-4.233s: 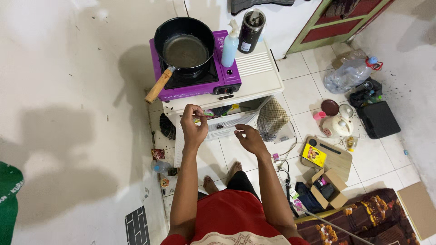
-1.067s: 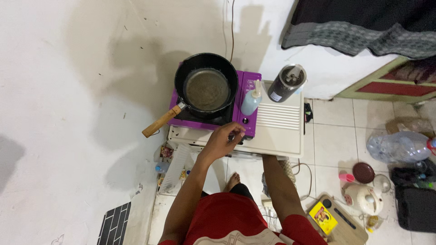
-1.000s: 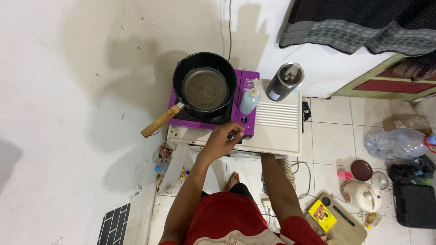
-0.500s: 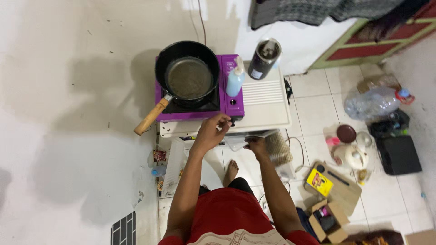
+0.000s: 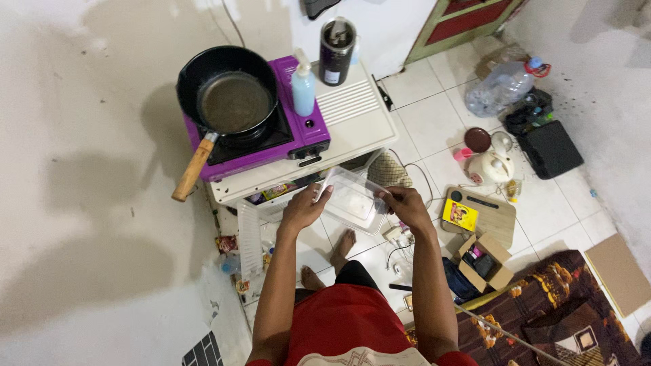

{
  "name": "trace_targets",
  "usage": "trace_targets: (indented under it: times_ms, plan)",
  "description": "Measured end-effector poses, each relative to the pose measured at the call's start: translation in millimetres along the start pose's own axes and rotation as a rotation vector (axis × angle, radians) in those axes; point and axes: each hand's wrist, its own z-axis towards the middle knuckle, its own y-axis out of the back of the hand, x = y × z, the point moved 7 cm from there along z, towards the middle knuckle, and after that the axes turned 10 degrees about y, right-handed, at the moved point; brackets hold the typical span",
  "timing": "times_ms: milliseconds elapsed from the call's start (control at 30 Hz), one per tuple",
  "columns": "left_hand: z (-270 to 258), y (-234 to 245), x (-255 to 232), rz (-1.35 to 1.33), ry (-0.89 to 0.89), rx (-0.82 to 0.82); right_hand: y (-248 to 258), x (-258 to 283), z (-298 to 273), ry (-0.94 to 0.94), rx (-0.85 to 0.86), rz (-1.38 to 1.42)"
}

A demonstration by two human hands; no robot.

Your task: The person picks up a clear plastic container and uses a cloth to wipe the inside and outside surfaces.

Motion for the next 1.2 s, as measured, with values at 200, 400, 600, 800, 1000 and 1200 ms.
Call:
trace_targets:
  times_ms: [200,400,600,800,1000,1200]
  plan:
    - [21.4,-20.1,-27.6,-0.519,-0.413,0.106,28.0,38.6,-4.1,0.114,-0.022,0.096]
    - [4.7,27.1,-66.5,-0.761,-0.458,0.011,55.9,62.3,23.5,0.247,-0.131,0.481]
    - [-23.4,86.3,-65.4,-0.809,-0.753,-0.382,51.1,96.0,108.5,0.393,-0.142,0.397]
    - [-106.9,123.6,-62.8,-0.543,-1.069,-1.348,-43.0,173.1,186.5,0.681,0.104,0.104]
    - [-111.8,106.1,-51.4,-0.367,-1.139,-1.503,-108.2,204.7,237.6,0.786,0.241,0.176]
    - [-102.5,102.5,-41.5,-0.161,-1.158,-1.453,-114.1,188.4,237.3,0.821,0.227,0.308]
